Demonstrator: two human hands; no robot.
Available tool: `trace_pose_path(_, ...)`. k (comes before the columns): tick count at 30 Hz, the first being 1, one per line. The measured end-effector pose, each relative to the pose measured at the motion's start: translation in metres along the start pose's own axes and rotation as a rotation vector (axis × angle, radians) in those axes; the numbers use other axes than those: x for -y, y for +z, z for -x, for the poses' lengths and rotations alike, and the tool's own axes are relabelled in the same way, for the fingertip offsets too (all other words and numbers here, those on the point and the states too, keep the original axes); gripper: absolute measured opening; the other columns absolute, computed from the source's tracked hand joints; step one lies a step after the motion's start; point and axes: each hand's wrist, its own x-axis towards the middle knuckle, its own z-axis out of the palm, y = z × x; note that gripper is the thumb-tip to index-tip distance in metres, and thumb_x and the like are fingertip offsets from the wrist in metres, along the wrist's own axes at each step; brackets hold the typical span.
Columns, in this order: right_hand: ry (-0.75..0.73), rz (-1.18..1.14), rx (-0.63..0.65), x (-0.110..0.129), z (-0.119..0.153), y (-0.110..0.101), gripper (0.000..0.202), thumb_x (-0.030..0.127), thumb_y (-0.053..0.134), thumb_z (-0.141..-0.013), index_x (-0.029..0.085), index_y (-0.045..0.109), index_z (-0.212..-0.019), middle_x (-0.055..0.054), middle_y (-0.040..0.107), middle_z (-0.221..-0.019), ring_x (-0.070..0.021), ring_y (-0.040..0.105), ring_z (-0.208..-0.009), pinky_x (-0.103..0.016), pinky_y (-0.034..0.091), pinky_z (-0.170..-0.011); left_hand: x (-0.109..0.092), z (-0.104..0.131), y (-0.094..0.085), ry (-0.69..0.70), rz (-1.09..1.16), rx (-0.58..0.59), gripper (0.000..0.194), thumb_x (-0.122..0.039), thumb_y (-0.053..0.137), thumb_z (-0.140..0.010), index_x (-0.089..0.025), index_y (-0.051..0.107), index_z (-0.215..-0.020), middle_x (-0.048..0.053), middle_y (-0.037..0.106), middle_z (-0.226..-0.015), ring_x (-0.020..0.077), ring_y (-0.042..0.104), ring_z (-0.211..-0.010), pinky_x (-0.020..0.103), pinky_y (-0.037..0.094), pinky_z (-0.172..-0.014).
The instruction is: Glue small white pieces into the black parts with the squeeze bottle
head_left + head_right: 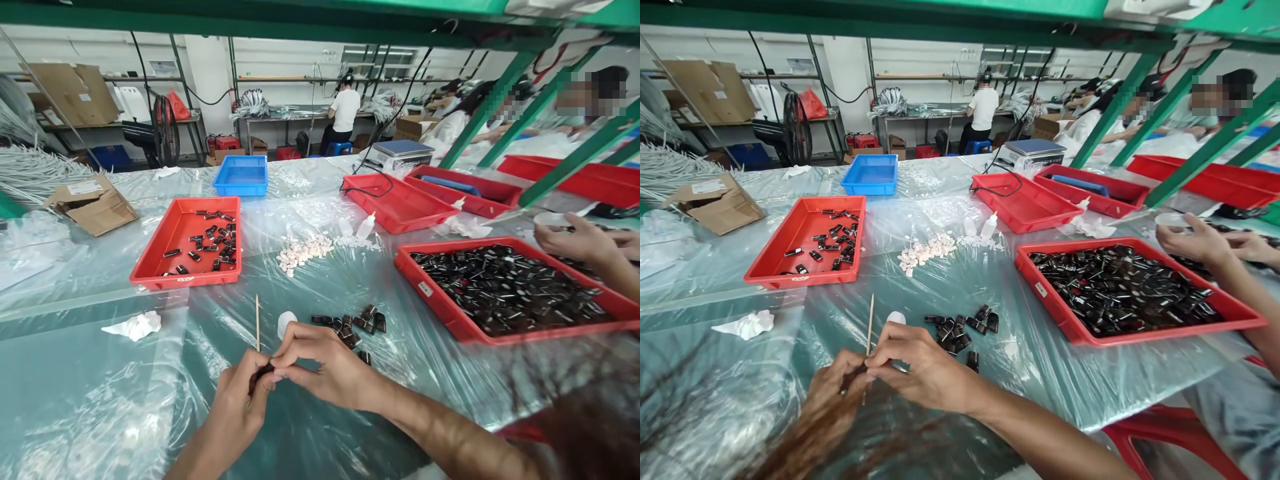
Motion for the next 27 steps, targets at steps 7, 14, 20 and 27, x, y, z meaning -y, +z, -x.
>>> trace_pose_path(7,0.064,0.138,0.069,-0.020,-0.023,-0.046,0.023,0.043,0.069,-0.103,0.039,0.082,-0.122,-0.002,0.084,-0.119,-0.0188,0.082,-0.102,-0.036,0.065,-0.086,-0.005,-0.012,-0.012,-0.129,0.124,0.034,0.026,-0.050,0.063,-0.103,-0.030,0.062,-0.088,-0.005,0.063,-0.067,0.0175,0.055,-0.054,0.029,0.042,-0.051)
trace_pose_path(14,0.579,0.615,-0.434,-0.147,-0.011,-0.177,0.032,0.042,0.069,-0.109,0.016,0.073,-0.127,-0.010,0.076,-0.125,-0.0208,0.076,-0.106,-0.042,0.067,-0.095,-0.006,-0.019,-0.023,-0.158,0.103,0.178,0.044,-0.062,0.052,-0.105,-0.026,0.046,-0.079,-0.008,0.035,-0.068,0.0149,0.036,-0.061,0.029,0.033,-0.060)
trace_pose_path(20,0.783,0.763,-0.443,-0.209,0.010,-0.194,0.035,0.040,0.070,-0.108,0.018,0.070,-0.135,-0.011,0.072,-0.136,-0.0242,0.073,-0.118,-0.046,0.066,-0.102,-0.001,-0.015,-0.020,-0.162,0.133,0.176,0.043,-0.060,0.048,-0.107,-0.027,0.046,-0.079,-0.008,0.032,-0.067,0.0154,0.033,-0.061,0.031,0.028,-0.061)
trace_pose_path(27,0.771,0.821,-0.375,-0.227,0.021,-0.198,0.030,0.039,0.069,-0.110,0.019,0.072,-0.132,-0.010,0.073,-0.134,-0.0228,0.074,-0.116,-0.042,0.066,-0.099,0.003,-0.009,-0.021,-0.156,0.185,0.231,0.028,-0.051,0.049,-0.106,-0.029,0.049,-0.089,-0.009,0.031,-0.061,0.0148,0.033,-0.053,0.031,0.027,-0.056)
